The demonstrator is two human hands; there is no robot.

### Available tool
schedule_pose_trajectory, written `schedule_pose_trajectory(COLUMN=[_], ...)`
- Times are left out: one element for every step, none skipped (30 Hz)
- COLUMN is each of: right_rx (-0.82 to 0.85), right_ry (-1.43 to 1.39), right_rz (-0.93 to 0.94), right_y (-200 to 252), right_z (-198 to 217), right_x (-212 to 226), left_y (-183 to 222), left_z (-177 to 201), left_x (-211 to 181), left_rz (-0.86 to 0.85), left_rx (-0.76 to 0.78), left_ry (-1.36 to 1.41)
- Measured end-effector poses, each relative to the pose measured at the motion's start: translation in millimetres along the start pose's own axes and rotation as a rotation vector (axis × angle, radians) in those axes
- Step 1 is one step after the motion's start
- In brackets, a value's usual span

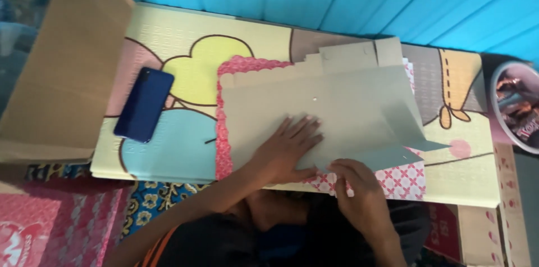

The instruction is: Folding a cardboard box and inserting a decorative paper liner.

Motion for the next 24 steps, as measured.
schedule_pose_trajectory(right_rx=[-0.008,-0.005,-0.048,-0.092,-0.091,-0.097,-0.104,-0.105,-0.116,-0.124,-0.12,-0.114,-0.107,-0.105,-0.081,-0.06,-0.062,-0.045,-0.028,-0.028,-0.027,-0.025,-0.023,0.007], right_ry=[0.007,0.008,0.035,0.063,0.065,0.048,0.031,0.031,0.104,0.175,0.172,0.199,0.226,0.223,0.207,0.194,0.193,0.168,0.143,0.14,0.145,0.15,0.146,0.145], right_rz=[0.045,0.036,0.068,0.1,0.091,0.09,0.09,0.088,0.075,0.059,0.055,0.038,0.022,0.017,0.019,0.022,0.018,0.029,0.04,0.039,0.049,0.058,0.055,0.05], right_y=[3,8,12,16,22,27,32,34,36,39,40,41,41,40,38,36,33,30,28,24,20,17,19,21], right_z=[0,1,5,9,6,3,1,-6,-11,-17,-19,-21,-23,-22,-22,-23,-22,-22,-23,-22,-20,-19,-21,-23], right_x=[1,3,7,10,10,10,11,7,4,1,-2,-7,-11,-13,-14,-16,-18,-19,-20,-19,-17,-16,-19,-23], left_y=[0,-1,-1,-2,-2,-3,-3,-4,-5,-5,-5,-5,-6,-5,-5,-6,-7,-7,-7,-7,-8,-7,-7,-8], left_z=[0,0,0,0,-1,-1,-2,-1,0,0,-1,-3,-4,-4,-3,-2,-1,-1,0,0,1,1,1,1], left_x=[0,0,0,1,1,1,1,1,0,0,0,1,2,1,0,0,-1,-1,-1,-1,-1,-1,-1,-1], left_rz=[0.005,0.003,0.003,0.0,-0.004,-0.003,-0.002,-0.003,-0.007,-0.007,-0.005,0.005,0.015,0.016,0.015,0.008,0.005,0.012,0.018,0.02,0.021,0.023,0.025,0.021], left_rx=[-0.001,0.006,0.03,0.053,0.06,0.049,0.038,0.04,0.037,0.038,0.043,0.061,0.08,0.085,0.076,0.065,0.069,0.064,0.059,0.062,0.068,0.075,0.079,0.084], left_ry=[-0.011,-0.004,-0.001,0.0,0.005,-0.02,-0.045,-0.045,-0.063,-0.079,-0.076,-0.069,-0.062,-0.061,-0.063,-0.066,-0.067,-0.056,-0.046,-0.047,-0.047,-0.046,-0.046,-0.05])
Point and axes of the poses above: each hand's wrist, its own y-axis away from the middle knuckle, its own z-axis out of the back of the hand, x = y × z, the point moved 4 cm from there along -y, towards the middle knuckle, and after that the axes turned 14 degrees about z, right-handed, at the moved point
